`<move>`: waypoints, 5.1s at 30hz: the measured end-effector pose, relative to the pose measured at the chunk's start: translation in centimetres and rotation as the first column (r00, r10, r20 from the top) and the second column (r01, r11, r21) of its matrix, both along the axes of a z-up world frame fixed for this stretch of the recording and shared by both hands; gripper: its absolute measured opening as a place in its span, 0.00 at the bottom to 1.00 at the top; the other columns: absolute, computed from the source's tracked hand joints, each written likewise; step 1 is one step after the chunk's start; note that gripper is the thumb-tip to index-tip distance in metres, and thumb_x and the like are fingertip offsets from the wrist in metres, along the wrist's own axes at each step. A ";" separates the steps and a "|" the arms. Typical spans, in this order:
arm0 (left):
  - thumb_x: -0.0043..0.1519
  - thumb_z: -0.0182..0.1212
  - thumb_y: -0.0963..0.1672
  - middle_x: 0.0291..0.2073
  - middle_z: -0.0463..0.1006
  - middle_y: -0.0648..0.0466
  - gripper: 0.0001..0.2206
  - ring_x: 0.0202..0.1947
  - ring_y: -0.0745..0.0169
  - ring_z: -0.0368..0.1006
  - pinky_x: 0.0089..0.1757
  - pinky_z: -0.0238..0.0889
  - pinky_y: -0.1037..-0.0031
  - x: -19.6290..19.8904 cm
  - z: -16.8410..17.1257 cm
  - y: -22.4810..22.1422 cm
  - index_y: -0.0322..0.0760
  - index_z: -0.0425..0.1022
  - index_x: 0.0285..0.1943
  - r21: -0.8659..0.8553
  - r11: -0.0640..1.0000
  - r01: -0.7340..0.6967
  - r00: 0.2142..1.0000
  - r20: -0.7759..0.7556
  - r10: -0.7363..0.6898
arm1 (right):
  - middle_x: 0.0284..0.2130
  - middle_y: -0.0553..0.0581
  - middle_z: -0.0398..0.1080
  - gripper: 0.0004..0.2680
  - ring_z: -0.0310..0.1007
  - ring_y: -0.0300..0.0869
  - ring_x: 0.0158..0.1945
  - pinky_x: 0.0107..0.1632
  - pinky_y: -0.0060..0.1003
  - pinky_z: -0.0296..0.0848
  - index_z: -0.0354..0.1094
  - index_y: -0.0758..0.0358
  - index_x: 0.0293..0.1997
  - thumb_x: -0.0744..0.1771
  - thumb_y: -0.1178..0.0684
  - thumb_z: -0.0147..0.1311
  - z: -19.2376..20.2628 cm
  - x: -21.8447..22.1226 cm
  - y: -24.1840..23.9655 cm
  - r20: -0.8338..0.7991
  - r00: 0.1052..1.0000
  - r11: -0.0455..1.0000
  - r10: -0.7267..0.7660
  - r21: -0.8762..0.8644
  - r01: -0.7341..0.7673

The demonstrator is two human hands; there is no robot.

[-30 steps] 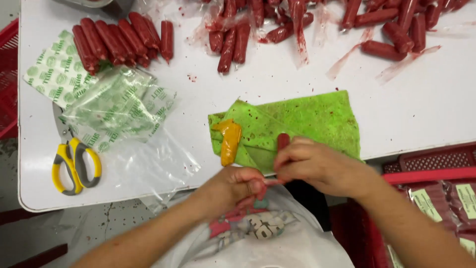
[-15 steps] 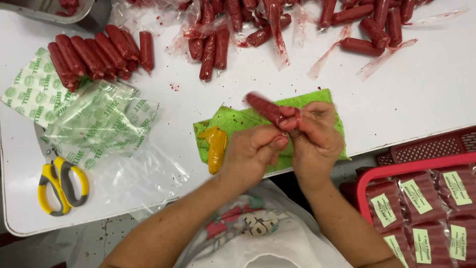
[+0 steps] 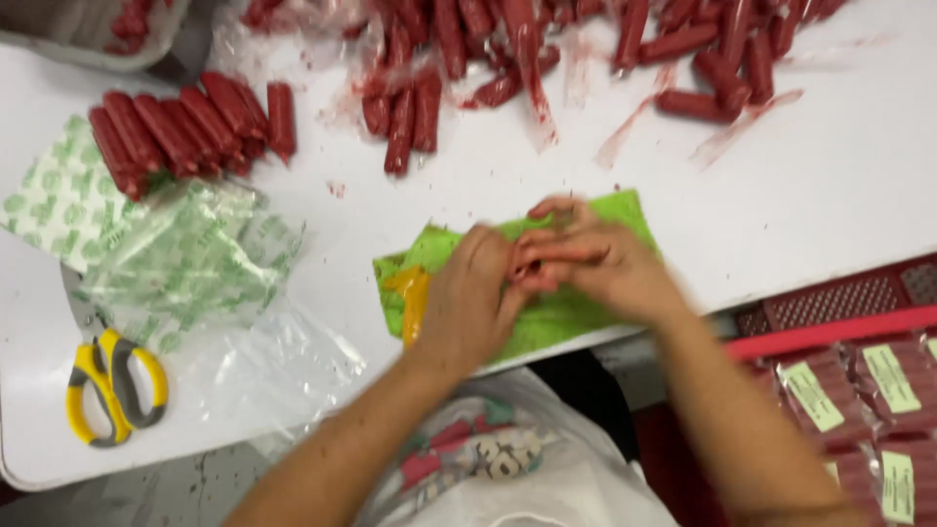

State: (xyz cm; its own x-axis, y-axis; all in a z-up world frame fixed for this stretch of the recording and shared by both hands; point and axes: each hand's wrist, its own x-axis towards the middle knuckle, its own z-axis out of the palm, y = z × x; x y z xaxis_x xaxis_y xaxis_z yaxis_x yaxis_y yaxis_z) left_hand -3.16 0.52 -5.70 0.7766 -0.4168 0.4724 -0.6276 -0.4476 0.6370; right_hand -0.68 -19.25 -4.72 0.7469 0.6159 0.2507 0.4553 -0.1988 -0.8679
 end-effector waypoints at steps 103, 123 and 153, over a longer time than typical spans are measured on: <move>0.58 0.60 0.55 0.34 0.71 0.50 0.19 0.34 0.46 0.73 0.36 0.70 0.57 1.7 4.9 0.2 0.38 0.68 0.42 -0.097 0.972 0.214 0.975 -0.032 -0.218 | 0.30 0.53 0.79 0.04 0.60 0.59 0.60 0.66 0.57 0.50 0.80 0.57 0.36 0.63 0.60 0.59 5.0 0.2 -1.7 0.084 0.995 0.998 0.056 -0.037 -0.053; 0.64 0.63 0.46 0.49 0.78 0.60 0.04 0.46 0.61 0.80 0.49 0.72 0.76 0.9 1.2 -3.4 0.53 0.82 0.42 -0.482 0.876 -0.021 0.987 -0.151 -0.060 | 0.33 0.61 0.75 0.16 0.73 0.39 0.39 0.47 0.34 0.76 0.60 0.68 0.57 0.65 0.64 0.59 -6.8 -3.9 2.0 -0.357 0.708 0.543 -0.609 0.464 0.700; 0.54 0.68 0.50 0.32 0.81 0.46 0.20 0.38 0.35 0.79 0.35 0.66 0.56 -2.1 2.7 0.6 0.46 0.66 0.50 0.150 0.982 -0.112 0.680 -0.709 0.186 | 0.20 0.56 0.69 0.15 0.77 0.43 0.28 0.34 0.33 0.76 0.71 0.65 0.44 0.68 0.40 0.52 -4.8 -0.3 2.2 -0.741 0.671 0.597 -0.020 0.529 0.603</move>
State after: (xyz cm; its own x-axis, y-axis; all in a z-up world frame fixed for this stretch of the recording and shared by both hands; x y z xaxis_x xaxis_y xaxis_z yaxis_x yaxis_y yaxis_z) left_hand -5.30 1.12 -3.04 0.9170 -0.2757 -0.2883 0.0851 -0.5709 0.8166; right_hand -0.94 -17.10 -9.57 0.9806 0.1517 -0.1245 -0.1895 0.5678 -0.8011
